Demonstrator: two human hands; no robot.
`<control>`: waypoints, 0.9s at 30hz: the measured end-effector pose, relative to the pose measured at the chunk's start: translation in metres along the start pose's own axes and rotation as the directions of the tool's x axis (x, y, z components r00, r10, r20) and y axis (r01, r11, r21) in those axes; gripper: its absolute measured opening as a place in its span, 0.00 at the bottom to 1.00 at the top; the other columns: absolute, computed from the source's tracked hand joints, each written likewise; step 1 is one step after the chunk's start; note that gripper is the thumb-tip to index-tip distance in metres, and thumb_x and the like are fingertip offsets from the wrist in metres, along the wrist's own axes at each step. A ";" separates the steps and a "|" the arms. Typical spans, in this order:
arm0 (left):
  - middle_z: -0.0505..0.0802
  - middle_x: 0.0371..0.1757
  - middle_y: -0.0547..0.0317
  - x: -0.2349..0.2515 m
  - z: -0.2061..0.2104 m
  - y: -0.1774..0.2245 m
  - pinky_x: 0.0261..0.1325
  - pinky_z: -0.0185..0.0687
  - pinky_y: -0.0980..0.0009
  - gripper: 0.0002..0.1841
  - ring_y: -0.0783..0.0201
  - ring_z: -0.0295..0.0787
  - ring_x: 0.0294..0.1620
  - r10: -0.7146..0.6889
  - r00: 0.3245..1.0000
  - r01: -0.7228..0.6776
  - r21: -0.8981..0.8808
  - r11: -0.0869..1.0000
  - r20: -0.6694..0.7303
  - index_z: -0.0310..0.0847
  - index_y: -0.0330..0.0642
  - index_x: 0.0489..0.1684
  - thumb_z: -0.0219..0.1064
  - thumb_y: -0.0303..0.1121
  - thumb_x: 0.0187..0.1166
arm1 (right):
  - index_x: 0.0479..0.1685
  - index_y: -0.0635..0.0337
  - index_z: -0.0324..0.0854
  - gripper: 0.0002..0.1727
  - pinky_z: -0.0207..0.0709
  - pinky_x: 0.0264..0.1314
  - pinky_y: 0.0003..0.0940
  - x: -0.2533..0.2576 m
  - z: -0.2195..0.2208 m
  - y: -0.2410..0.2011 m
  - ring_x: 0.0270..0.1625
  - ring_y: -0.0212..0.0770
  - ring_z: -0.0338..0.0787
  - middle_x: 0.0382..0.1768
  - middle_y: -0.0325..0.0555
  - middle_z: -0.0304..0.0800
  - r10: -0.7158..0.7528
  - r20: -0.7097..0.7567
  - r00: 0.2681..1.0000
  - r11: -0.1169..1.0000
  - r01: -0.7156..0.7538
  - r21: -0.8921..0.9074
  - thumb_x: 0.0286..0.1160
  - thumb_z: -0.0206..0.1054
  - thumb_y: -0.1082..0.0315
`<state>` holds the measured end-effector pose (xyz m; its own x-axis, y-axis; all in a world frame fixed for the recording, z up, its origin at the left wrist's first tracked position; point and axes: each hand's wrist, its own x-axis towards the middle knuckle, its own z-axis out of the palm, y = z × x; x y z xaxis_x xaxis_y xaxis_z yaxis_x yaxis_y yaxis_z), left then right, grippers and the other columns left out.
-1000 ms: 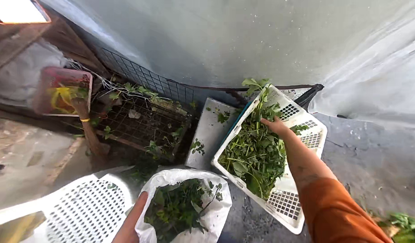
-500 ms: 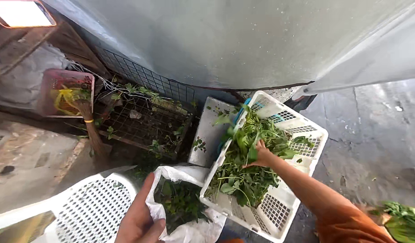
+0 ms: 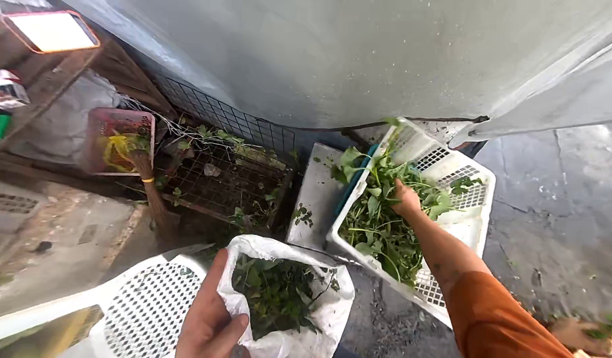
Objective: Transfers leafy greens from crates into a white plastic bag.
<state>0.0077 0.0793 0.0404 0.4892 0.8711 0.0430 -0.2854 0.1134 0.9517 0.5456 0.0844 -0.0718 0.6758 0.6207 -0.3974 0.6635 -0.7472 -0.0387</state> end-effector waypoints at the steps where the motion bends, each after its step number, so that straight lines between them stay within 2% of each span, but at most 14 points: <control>1: 0.65 0.92 0.51 0.000 -0.001 0.001 0.82 0.77 0.58 0.54 0.55 0.70 0.86 -0.009 1.000 0.009 -0.011 1.000 -0.009 0.39 0.39 0.97 0.68 0.16 0.62 | 0.88 0.49 0.63 0.45 0.75 0.66 0.77 0.009 -0.009 0.004 0.69 0.74 0.84 0.67 0.70 0.85 0.026 -0.036 0.999 0.999 -0.026 0.027 0.67 0.78 0.55; 5: 0.65 0.92 0.50 -0.005 -0.005 0.007 0.81 0.78 0.58 0.55 0.54 0.70 0.86 -0.047 0.999 0.047 -0.029 0.998 -0.003 0.39 0.39 0.97 0.68 0.17 0.61 | 0.83 0.61 0.66 0.44 0.71 0.65 0.83 0.017 -0.051 0.023 0.68 0.80 0.82 0.65 0.78 0.83 0.079 -0.157 0.984 0.976 -0.044 0.215 0.66 0.82 0.58; 7: 0.64 0.93 0.50 -0.005 -0.008 0.010 0.82 0.77 0.58 0.55 0.55 0.69 0.87 -0.073 0.996 0.074 -0.018 0.997 0.046 0.39 0.40 0.97 0.70 0.20 0.63 | 0.83 0.67 0.67 0.43 0.68 0.71 0.81 -0.001 -0.073 0.037 0.73 0.80 0.78 0.70 0.81 0.78 0.098 -0.200 0.975 0.942 -0.026 0.336 0.66 0.82 0.61; 10: 0.64 0.93 0.50 0.000 -0.011 0.018 0.83 0.77 0.58 0.55 0.55 0.69 0.87 -0.108 0.988 0.110 -0.010 0.994 0.111 0.39 0.39 0.97 0.70 0.20 0.61 | 0.81 0.72 0.67 0.39 0.63 0.78 0.78 -0.044 -0.104 0.053 0.80 0.77 0.72 0.76 0.80 0.71 0.077 -0.255 0.964 0.913 0.035 0.407 0.70 0.79 0.67; 13: 0.64 0.92 0.48 0.002 -0.015 0.024 0.83 0.76 0.58 0.55 0.54 0.68 0.87 -0.134 0.979 0.137 -0.009 0.991 0.151 0.39 0.37 0.97 0.71 0.19 0.60 | 0.78 0.73 0.69 0.35 0.63 0.80 0.74 -0.094 -0.119 0.061 0.79 0.73 0.74 0.75 0.77 0.75 0.040 -0.336 0.941 0.891 0.119 0.439 0.71 0.77 0.73; 15: 0.66 0.92 0.48 0.006 -0.015 0.027 0.82 0.78 0.59 0.56 0.54 0.70 0.86 -0.157 0.972 0.160 -0.002 0.987 0.176 0.38 0.37 0.97 0.72 0.20 0.60 | 0.80 0.74 0.68 0.34 0.60 0.83 0.73 -0.126 -0.123 0.059 0.81 0.72 0.72 0.76 0.77 0.73 0.061 -0.364 0.929 0.872 0.128 0.472 0.73 0.74 0.74; 17: 0.68 0.90 0.47 0.010 -0.014 0.030 0.79 0.81 0.59 0.57 0.55 0.73 0.84 -0.187 0.962 0.185 0.027 0.982 0.199 0.38 0.36 0.96 0.71 0.19 0.58 | 0.77 0.76 0.70 0.31 0.61 0.82 0.72 -0.158 -0.119 0.049 0.81 0.72 0.72 0.75 0.78 0.74 0.097 -0.402 0.911 0.844 0.139 0.519 0.77 0.70 0.70; 18: 0.68 0.90 0.45 0.010 -0.015 0.033 0.80 0.80 0.58 0.57 0.54 0.73 0.84 -0.202 0.953 0.197 0.047 0.979 0.224 0.37 0.34 0.96 0.70 0.17 0.58 | 0.78 0.76 0.70 0.32 0.63 0.83 0.68 -0.175 -0.113 0.038 0.81 0.68 0.74 0.75 0.77 0.74 0.101 -0.434 0.895 0.819 0.172 0.547 0.77 0.70 0.67; 19: 0.68 0.89 0.43 0.009 -0.018 0.035 0.81 0.80 0.57 0.57 0.53 0.73 0.84 -0.222 0.942 0.213 0.064 0.975 0.253 0.36 0.33 0.96 0.70 0.16 0.58 | 0.79 0.75 0.69 0.34 0.66 0.85 0.58 -0.195 -0.105 0.020 0.81 0.60 0.75 0.76 0.72 0.75 0.107 -0.462 0.880 0.778 0.215 0.590 0.76 0.70 0.66; 21: 0.68 0.89 0.42 0.011 -0.025 0.038 0.79 0.81 0.55 0.58 0.51 0.73 0.84 -0.254 0.913 0.242 0.079 0.967 0.318 0.32 0.36 0.96 0.69 0.15 0.58 | 0.81 0.73 0.66 0.34 0.69 0.85 0.46 -0.242 -0.093 -0.028 0.79 0.49 0.77 0.76 0.66 0.76 0.164 -0.434 0.886 0.678 0.219 0.702 0.75 0.68 0.68; 23: 0.65 0.91 0.41 0.013 -0.030 0.041 0.80 0.80 0.53 0.60 0.49 0.71 0.85 -0.263 0.886 0.262 0.056 0.963 0.383 0.28 0.37 0.97 0.68 0.13 0.58 | 0.77 0.77 0.68 0.32 0.74 0.78 0.49 -0.299 -0.077 -0.083 0.72 0.51 0.81 0.70 0.69 0.79 0.202 -0.289 0.936 0.631 0.102 0.769 0.75 0.69 0.71; 24: 0.63 0.91 0.40 0.012 -0.032 0.043 0.82 0.78 0.52 0.61 0.49 0.69 0.87 -0.260 0.875 0.268 0.038 0.963 0.410 0.27 0.37 0.97 0.68 0.12 0.57 | 0.74 0.79 0.70 0.32 0.75 0.77 0.47 -0.326 -0.058 -0.109 0.71 0.52 0.82 0.67 0.71 0.81 0.167 -0.191 0.967 0.643 0.041 0.765 0.72 0.72 0.71; 26: 0.62 0.91 0.39 0.010 -0.036 0.046 0.85 0.75 0.52 0.60 0.48 0.68 0.88 -0.236 0.869 0.265 -0.006 0.964 0.436 0.26 0.33 0.95 0.67 0.11 0.58 | 0.78 0.82 0.68 0.36 0.65 0.86 0.48 -0.370 -0.008 -0.161 0.80 0.57 0.77 0.75 0.74 0.77 0.003 0.057 0.998 0.698 -0.043 0.715 0.72 0.73 0.68; 27: 0.67 0.89 0.38 0.008 -0.038 0.048 0.83 0.77 0.52 0.59 0.48 0.71 0.85 -0.228 0.874 0.264 -0.025 0.964 0.429 0.28 0.31 0.95 0.68 0.10 0.58 | 0.78 0.80 0.69 0.34 0.66 0.86 0.46 -0.385 0.021 -0.188 0.80 0.55 0.77 0.75 0.73 0.78 -0.081 0.113 0.990 0.678 -0.029 0.735 0.74 0.72 0.68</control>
<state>-0.0336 0.1097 0.0751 0.8464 0.5303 -0.0489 -0.1665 0.3508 0.9215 0.1534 -0.0194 0.0689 0.5794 0.6481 -0.4942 0.1942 -0.6987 -0.6885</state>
